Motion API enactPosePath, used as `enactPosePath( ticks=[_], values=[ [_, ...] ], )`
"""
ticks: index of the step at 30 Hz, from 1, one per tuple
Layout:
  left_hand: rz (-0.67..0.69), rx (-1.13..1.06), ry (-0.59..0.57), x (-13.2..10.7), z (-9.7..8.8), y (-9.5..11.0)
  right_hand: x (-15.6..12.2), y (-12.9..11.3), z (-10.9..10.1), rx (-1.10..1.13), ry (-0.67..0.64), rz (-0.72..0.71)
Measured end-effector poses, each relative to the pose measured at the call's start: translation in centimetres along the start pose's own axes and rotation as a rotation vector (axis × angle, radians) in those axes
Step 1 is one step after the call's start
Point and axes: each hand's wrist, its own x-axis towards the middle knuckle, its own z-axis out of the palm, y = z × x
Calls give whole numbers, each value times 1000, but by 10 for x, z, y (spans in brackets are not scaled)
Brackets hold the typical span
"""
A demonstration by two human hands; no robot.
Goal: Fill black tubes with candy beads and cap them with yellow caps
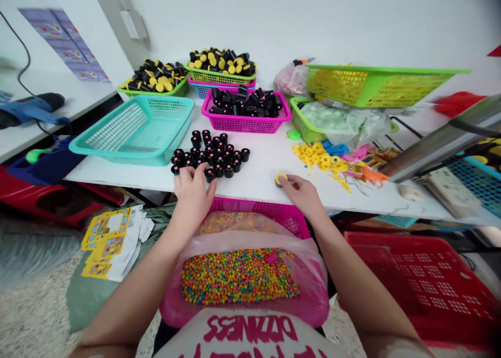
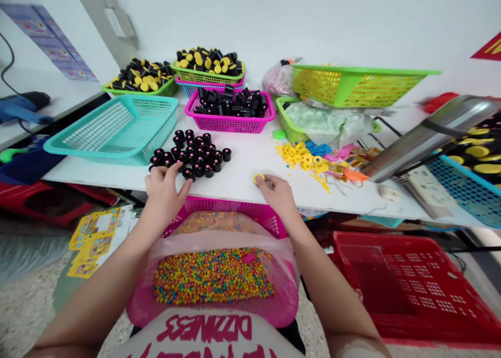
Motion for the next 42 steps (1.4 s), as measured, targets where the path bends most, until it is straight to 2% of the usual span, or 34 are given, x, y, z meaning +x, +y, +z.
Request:
enactPosePath(
  ticks=[3, 7, 10, 13, 17, 20, 23, 26, 28, 30, 33, 35, 37, 42],
  values=[
    [-34, 180, -18, 8, -4, 4, 12, 16, -2, -166, 10, -106],
    [-3, 273, -50, 9, 1, 10, 26, 28, -6, -233, 98, -114],
    [-1, 291, -44, 10, 3, 10, 47, 42, -22, -327, 212, -91],
    [36, 249, -93, 11, -8, 11, 69, 59, -41, -420, 223, -84],
    [44, 22, -244, 10, -30, 23, 86, 75, -52, -477, 146, -108],
    [71, -356, -350, 6, -41, 36, 91, 77, -58, -480, 129, -115],
    [129, -732, -458, -1, -43, 46, 92, 65, -67, -463, 189, -102],
    [107, -923, -498, -9, -35, 53, 76, 33, -69, -407, 282, -94],
    [46, -1085, -523, -15, -26, 56, 49, 0, -60, -198, 322, -132],
    [-13, -1285, -532, -22, -16, 57, 13, -35, -40, 178, 310, -268],
    [-18, -1507, -503, -33, -1, 53, -38, -73, -3, 468, 281, -412],
    [5, -1591, -485, -39, 5, 48, -58, -80, 15, 557, 212, -539],
    [23, -1644, -476, -44, 6, 44, -64, -77, 25, 569, 159, -662],
    [-59, -1759, -526, -50, 1, 40, -59, -63, 25, 516, 127, -843]
  ],
)
